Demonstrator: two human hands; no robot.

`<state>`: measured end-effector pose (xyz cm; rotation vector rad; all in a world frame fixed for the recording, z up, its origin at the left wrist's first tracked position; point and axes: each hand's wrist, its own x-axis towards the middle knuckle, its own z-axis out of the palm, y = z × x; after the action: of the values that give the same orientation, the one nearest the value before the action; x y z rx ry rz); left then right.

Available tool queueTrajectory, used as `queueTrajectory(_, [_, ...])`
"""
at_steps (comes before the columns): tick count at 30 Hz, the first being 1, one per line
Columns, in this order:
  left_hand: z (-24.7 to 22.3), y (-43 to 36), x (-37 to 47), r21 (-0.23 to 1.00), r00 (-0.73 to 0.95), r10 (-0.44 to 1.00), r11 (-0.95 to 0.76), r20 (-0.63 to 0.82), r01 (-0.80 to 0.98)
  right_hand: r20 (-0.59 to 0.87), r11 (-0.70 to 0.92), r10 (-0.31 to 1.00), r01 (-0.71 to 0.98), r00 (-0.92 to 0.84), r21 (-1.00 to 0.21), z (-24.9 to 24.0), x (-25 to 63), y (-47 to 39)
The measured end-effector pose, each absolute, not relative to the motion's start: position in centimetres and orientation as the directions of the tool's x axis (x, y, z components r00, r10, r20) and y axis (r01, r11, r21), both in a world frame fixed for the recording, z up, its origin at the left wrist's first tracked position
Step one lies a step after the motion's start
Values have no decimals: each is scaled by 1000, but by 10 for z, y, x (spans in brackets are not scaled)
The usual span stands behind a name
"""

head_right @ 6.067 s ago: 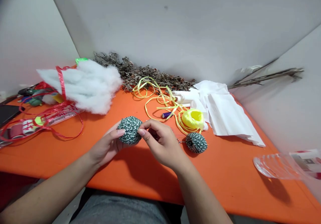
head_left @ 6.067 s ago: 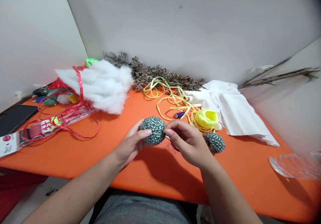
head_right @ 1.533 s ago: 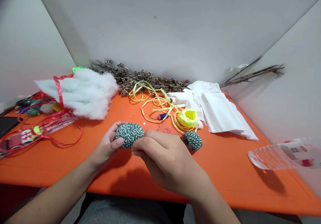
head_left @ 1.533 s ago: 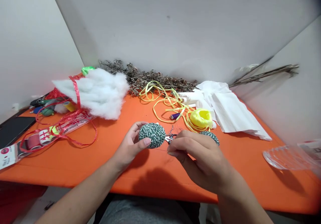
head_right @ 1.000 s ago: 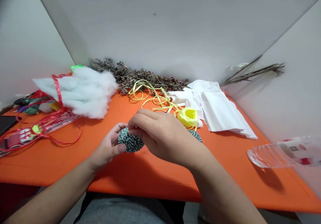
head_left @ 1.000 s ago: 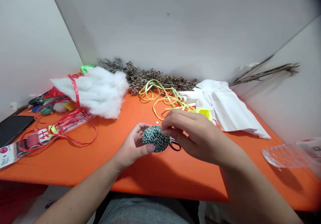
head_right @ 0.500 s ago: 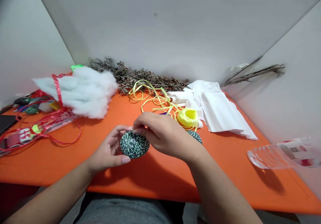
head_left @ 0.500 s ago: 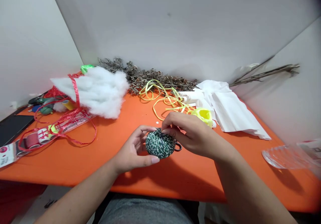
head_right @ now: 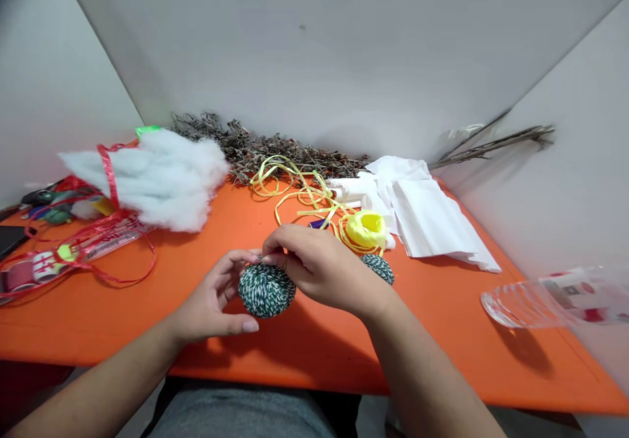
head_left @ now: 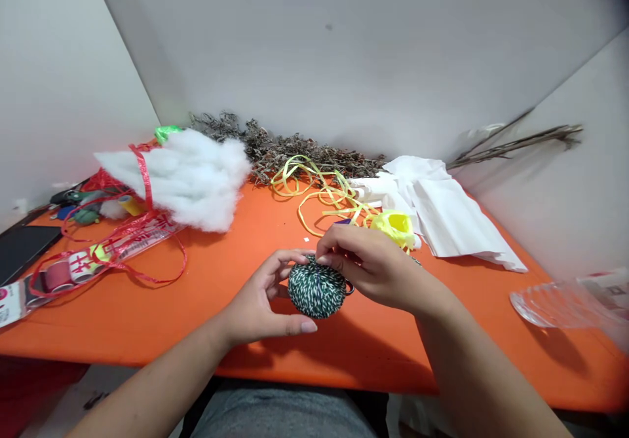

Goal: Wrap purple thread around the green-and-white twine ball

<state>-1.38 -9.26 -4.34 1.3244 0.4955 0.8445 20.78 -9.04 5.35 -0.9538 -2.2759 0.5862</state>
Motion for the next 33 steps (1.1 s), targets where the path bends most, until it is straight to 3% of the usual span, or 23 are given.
queueTrajectory(8, [-42,-96,-13,992,578,810,-36,100,-121,357,647,748,493,-560,-581,48,210,-89])
queueTrajectory(16, [-47,-97,-12,943,572,752,-293,328,-155,380,637,759,479,-529,-604,41,214,-88])
queueTrajectory(25, [-50,-97,-14,867,592,665,-481,455,-125,397,642,756,474,-521,-602,37,216,-91])
queueTrajectory(33, [-52,-100,-14,880,620,667,-469,412,-80,468,662,748,479,-471,-576,31,212,-99])
